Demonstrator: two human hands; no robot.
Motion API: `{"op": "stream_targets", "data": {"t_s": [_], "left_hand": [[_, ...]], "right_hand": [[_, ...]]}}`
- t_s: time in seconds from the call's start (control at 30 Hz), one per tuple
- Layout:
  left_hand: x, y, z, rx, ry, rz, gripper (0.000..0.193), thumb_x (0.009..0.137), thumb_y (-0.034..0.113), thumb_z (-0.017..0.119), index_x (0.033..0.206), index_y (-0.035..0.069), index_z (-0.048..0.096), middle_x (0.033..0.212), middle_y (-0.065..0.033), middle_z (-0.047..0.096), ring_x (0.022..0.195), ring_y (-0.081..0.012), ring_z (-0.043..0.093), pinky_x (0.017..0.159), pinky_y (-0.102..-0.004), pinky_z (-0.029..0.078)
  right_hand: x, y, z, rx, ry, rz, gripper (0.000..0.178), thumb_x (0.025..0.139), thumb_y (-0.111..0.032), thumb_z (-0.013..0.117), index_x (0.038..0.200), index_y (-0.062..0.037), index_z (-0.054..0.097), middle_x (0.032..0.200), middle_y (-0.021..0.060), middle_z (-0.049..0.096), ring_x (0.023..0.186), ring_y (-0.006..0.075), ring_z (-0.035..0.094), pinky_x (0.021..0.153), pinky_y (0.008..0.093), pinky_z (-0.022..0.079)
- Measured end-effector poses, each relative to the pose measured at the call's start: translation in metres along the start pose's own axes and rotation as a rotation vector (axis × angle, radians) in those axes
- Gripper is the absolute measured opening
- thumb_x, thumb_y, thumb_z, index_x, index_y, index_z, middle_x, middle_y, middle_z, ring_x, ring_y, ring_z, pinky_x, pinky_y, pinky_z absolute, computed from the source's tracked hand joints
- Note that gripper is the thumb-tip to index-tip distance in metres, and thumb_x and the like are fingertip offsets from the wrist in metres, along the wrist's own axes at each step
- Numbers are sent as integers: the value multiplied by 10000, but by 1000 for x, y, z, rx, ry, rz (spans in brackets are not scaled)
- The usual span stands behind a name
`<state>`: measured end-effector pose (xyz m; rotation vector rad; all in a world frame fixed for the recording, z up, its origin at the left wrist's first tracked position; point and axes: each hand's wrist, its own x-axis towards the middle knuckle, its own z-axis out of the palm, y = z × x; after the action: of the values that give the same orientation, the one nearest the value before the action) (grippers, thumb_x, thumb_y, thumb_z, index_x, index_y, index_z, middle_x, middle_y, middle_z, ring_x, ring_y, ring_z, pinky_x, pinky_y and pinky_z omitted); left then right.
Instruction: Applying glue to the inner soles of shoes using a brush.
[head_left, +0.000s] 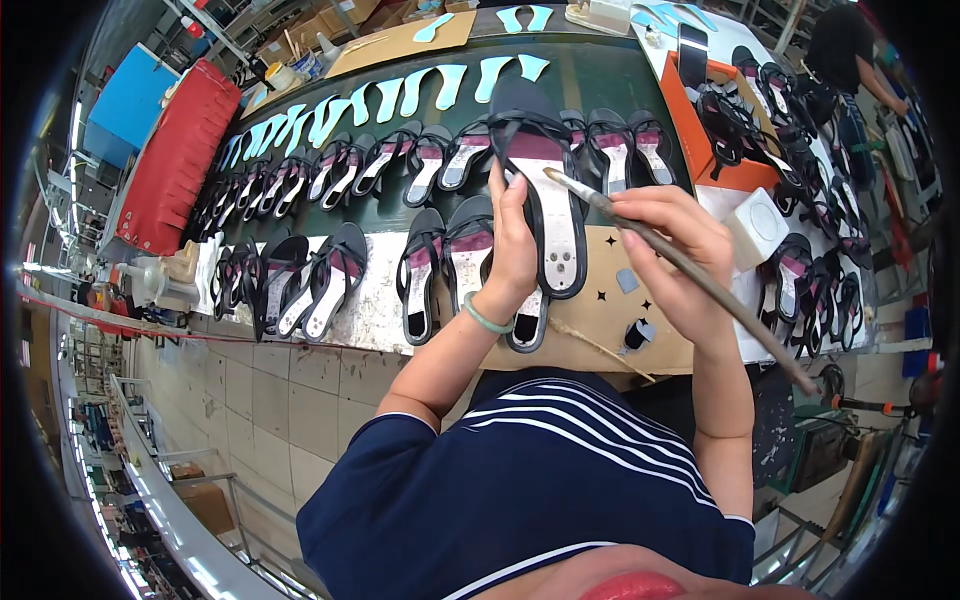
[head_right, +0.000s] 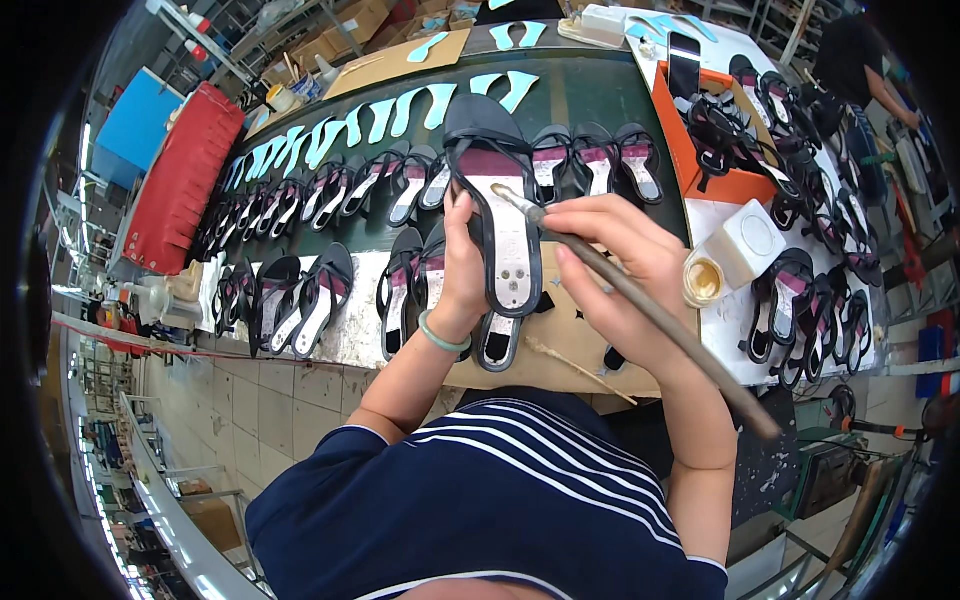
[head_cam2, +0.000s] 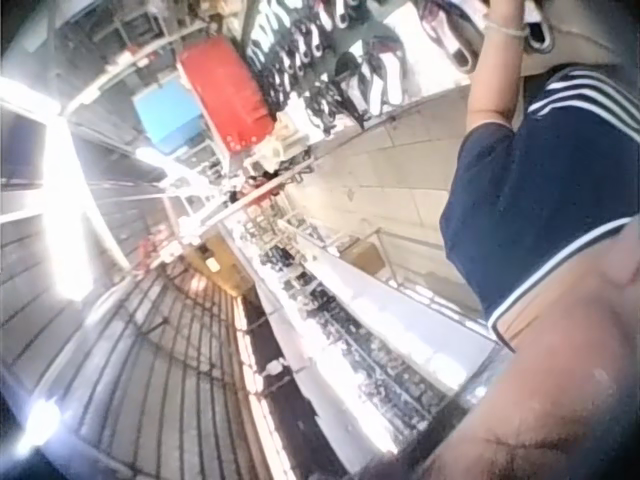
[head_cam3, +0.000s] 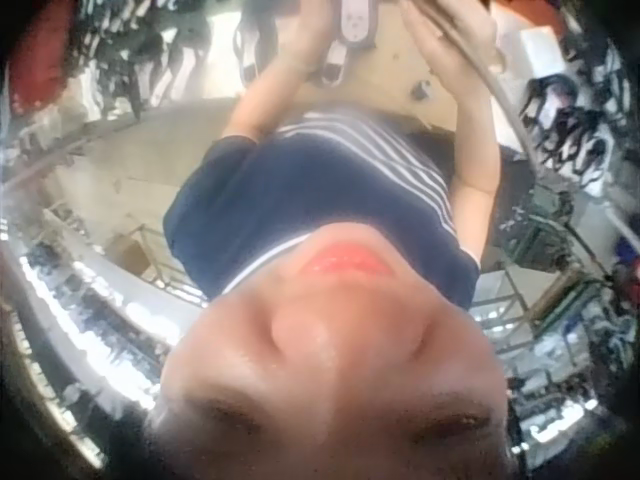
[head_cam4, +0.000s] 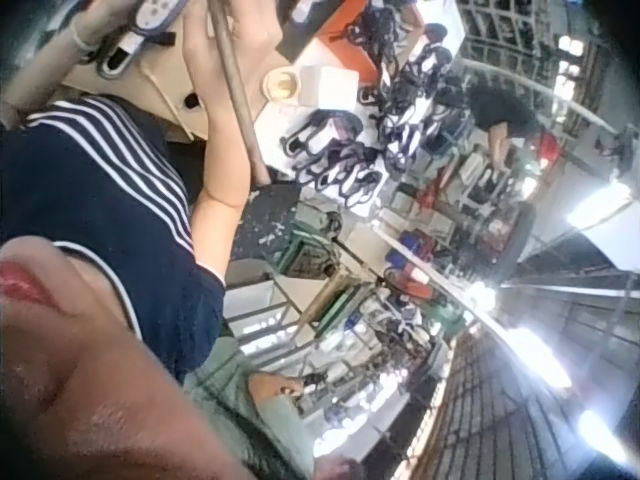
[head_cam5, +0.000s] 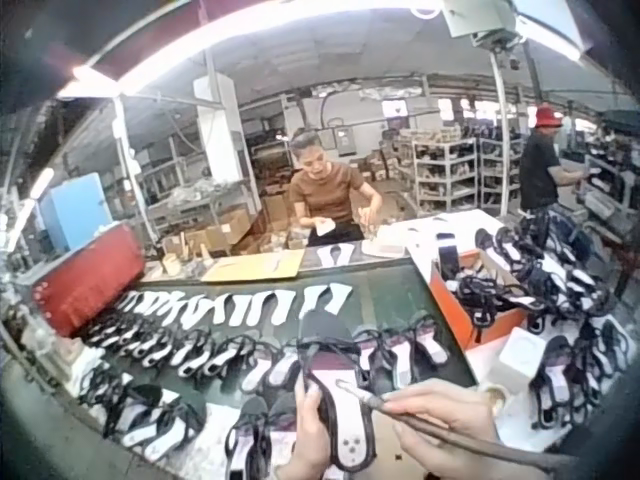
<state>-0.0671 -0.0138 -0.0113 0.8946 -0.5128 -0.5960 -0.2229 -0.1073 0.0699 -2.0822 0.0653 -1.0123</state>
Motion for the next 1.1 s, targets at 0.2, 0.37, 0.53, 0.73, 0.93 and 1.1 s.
{"op": "stream_targets", "data": {"t_s": [0.2,0.37,0.53,0.73,0.93,1.1], "left_hand": [[-9,-19,10,-87,-44,-111,520,1032,421,286,1439,105,219,1260,-101,477,1151,-175,504,961,-331,436],[-5,-24,3,-187,-67,-202,446,1030,439,271,1360,143,311,1224,-73,504,1107,-177,551,935,-343,479],[-14,-6,15,-239,-156,-234,450,1033,446,217,1332,138,351,1233,-76,524,1142,-178,537,956,-351,469],[-16,-12,16,-211,-53,-224,462,1044,406,186,1384,143,356,1287,-52,525,1182,-163,514,1020,-335,404],[-18,-14,17,-182,-58,-204,467,1049,392,180,1398,145,368,1323,-39,508,1230,-151,477,1048,-325,371],[-20,-14,16,-162,-43,-189,462,1050,388,187,1401,143,362,1333,-40,497,1246,-150,460,1061,-321,351]], "right_hand": [[-8,18,30,-129,65,10,196,766,53,638,962,43,654,950,160,658,807,271,673,695,315,534],[-17,15,25,-117,121,18,205,766,50,649,971,41,663,961,173,660,814,277,674,704,326,537],[-16,36,35,-226,142,-124,259,731,50,674,987,10,686,1011,138,676,896,295,628,783,357,512],[-11,44,44,-290,157,-161,252,737,9,685,989,-6,692,1024,123,683,900,289,623,777,360,512],[-9,48,51,-307,189,-184,264,725,-16,699,989,-21,699,1029,106,688,883,283,626,777,363,510],[-8,49,54,-325,209,-204,274,714,-26,704,989,-28,701,1035,98,688,874,278,629,771,359,510]]}}
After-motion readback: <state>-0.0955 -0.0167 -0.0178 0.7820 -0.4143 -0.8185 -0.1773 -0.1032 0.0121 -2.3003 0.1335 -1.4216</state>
